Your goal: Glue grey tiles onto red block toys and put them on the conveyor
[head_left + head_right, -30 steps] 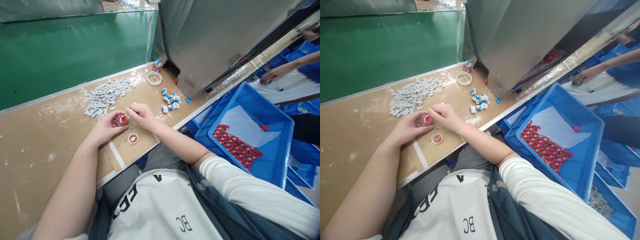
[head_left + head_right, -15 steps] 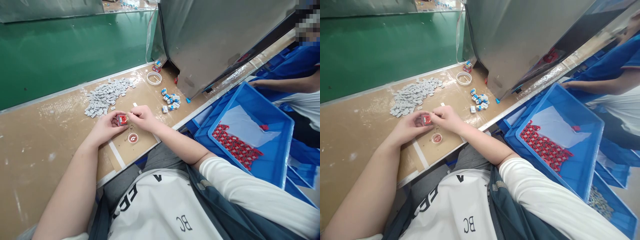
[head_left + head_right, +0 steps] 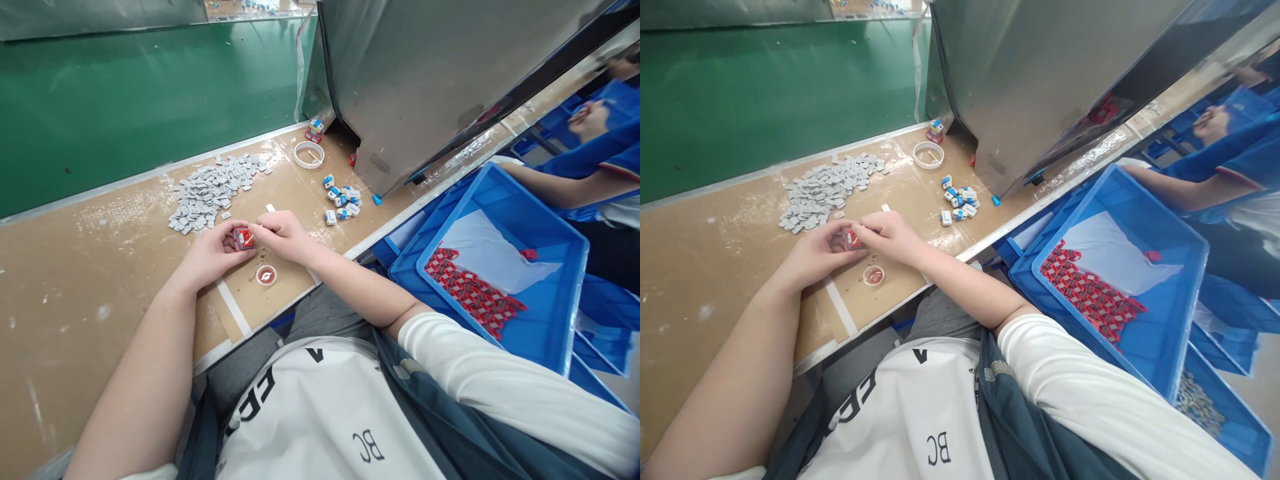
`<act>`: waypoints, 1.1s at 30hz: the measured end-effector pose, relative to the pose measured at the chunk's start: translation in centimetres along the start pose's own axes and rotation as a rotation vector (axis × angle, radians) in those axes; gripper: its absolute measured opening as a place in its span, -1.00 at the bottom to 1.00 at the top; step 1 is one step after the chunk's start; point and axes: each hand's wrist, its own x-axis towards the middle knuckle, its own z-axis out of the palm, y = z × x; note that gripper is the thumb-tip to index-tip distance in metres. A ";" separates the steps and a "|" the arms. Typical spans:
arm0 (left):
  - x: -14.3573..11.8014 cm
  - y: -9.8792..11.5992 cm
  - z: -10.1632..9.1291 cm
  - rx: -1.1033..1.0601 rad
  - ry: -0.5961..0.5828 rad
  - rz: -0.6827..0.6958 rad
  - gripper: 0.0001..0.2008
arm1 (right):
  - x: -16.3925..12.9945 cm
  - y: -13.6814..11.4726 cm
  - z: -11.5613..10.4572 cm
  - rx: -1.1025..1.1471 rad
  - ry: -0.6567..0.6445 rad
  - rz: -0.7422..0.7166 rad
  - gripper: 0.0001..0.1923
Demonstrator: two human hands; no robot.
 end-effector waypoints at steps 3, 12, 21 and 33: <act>-0.1 0.0 0.0 -0.011 0.014 -0.007 -0.26 | -0.4 -0.6 -0.5 0.004 0.056 0.034 -0.44; 0.4 -0.5 -0.4 -0.028 0.086 -0.040 -0.22 | -4.2 -3.8 -2.5 -0.348 -0.411 0.146 -0.47; 0.5 -0.8 -0.6 -0.014 0.094 -0.059 -0.16 | -5.6 -2.6 -9.4 -0.879 -0.228 0.372 -0.58; 0.1 -0.2 -0.4 -0.253 0.225 0.008 -0.21 | -2.3 1.4 -11.4 -0.416 -0.095 0.139 -0.60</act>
